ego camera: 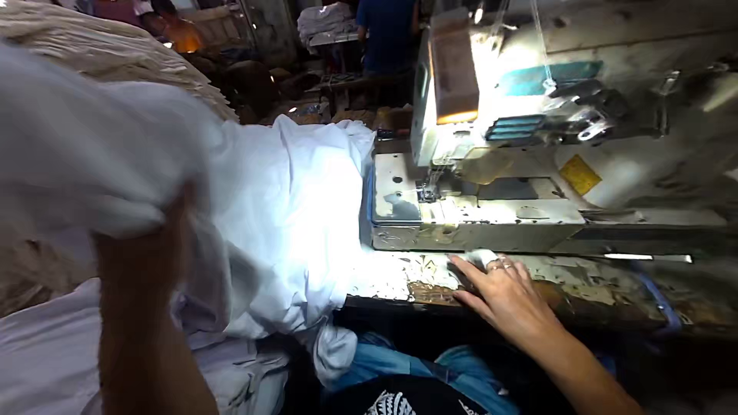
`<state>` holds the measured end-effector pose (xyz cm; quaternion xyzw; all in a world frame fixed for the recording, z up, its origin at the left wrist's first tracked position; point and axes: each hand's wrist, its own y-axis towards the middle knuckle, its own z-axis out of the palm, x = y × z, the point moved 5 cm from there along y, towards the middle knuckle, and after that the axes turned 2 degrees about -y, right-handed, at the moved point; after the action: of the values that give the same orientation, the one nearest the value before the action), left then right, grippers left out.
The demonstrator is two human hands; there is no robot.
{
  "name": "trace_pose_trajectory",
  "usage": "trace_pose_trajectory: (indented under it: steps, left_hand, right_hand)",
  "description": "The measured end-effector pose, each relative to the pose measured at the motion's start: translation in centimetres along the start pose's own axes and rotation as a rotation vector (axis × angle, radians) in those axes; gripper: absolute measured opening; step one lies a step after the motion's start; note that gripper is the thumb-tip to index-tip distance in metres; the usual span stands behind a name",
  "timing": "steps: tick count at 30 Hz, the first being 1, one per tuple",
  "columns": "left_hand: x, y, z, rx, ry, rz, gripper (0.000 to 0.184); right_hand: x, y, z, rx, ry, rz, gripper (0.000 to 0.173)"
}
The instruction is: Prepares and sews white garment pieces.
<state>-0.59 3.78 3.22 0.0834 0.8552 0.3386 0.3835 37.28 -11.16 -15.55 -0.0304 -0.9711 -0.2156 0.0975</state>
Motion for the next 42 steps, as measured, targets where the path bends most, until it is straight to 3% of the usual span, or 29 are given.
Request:
trace_pose_trajectory:
  steps: [1, 3, 5, 7, 8, 11, 15, 17, 20, 22, 26, 29, 32, 34, 36, 39, 42]
  left_hand:
    - [0.1, -3.1, 0.8, 0.205, 0.182, 0.104, 0.045]
    - [1.6, -8.7, 2.8, 0.585, 0.304, 0.301, 0.024]
    - [4.5, -13.0, 4.3, 0.932, 0.296, 0.356, 0.031]
    - [6.1, -15.3, 4.0, 1.129, 0.235, 0.386, 0.031]
    - [6.1, -15.5, 3.4, 1.125, 0.204, 0.426, 0.026]
    - [3.5, -13.6, 4.0, 0.891, 0.09, 0.459, 0.032]
    - [-2.2, -10.7, 11.1, 0.544, -0.197, 0.482, 0.023]
    - [-4.0, -11.0, 15.8, 0.537, -0.264, 0.544, 0.024]
    - [-3.7, -13.3, 20.4, 0.612, -0.101, 0.603, 0.03]
    - [-2.4, -14.2, 21.2, 0.625, -0.051, 0.55, 0.028]
    - [-1.3, -13.9, 21.0, 0.59, 0.059, 0.48, 0.028]
    - [-0.9, -12.8, 20.5, 0.66, 0.116, 0.441, 0.021]
    - [-1.5, -12.4, 18.1, 0.545, -0.191, 0.563, 0.017]
    - [-3.1, -12.1, 14.9, 0.525, -0.447, 0.651, 0.015]
    - [-3.7, -12.3, 13.1, 0.605, -0.538, 0.709, 0.011]
    - [-3.2, -14.1, 14.1, 0.683, -0.539, 0.759, 0.013]
    - [-3.7, -14.5, 14.8, 0.65, -0.552, 0.742, 0.012]
  right_hand:
    - [-0.1, 0.1, -0.1, -0.076, 0.055, -0.029, 0.044]
    - [0.5, 0.4, -0.1, -0.182, 0.302, -0.046, 0.042]
    - [1.0, 0.6, 0.6, -0.146, 0.616, 0.003, 0.044]
    - [1.4, 0.7, 1.9, -0.042, 0.808, 0.055, 0.046]
    - [1.8, 1.0, 2.3, -0.03, 0.856, 0.062, 0.046]
    - [2.3, 1.7, 2.7, -0.082, 0.926, 0.099, 0.041]
    - [2.7, 1.2, 2.4, -0.218, 0.932, 0.179, 0.029]
    - [3.0, 0.4, 1.1, -0.342, 0.898, 0.144, 0.024]
    - [3.0, -0.7, -1.3, -0.5, 0.641, 0.071, 0.016]
    - [2.8, -0.3, -1.6, -0.476, 0.407, 0.023, 0.016]
    - [2.1, 1.7, 2.3, -0.304, 0.039, -0.022, 0.026]
    - [1.8, 2.9, 3.3, -0.357, -0.051, 0.0, 0.023]
    - [1.7, 2.3, 1.0, -0.307, 0.157, 0.041, 0.023]
    - [1.4, 0.6, -2.2, -0.186, 0.64, 0.101, 0.018]
    - [1.0, -1.5, -4.9, -0.102, 1.08, 0.146, 0.01]
    - [-0.3, -3.4, -5.7, -0.268, 0.916, 0.236, 0.013]
    - [1.8, -3.5, -3.6, -0.193, 0.76, 0.16, 0.056]
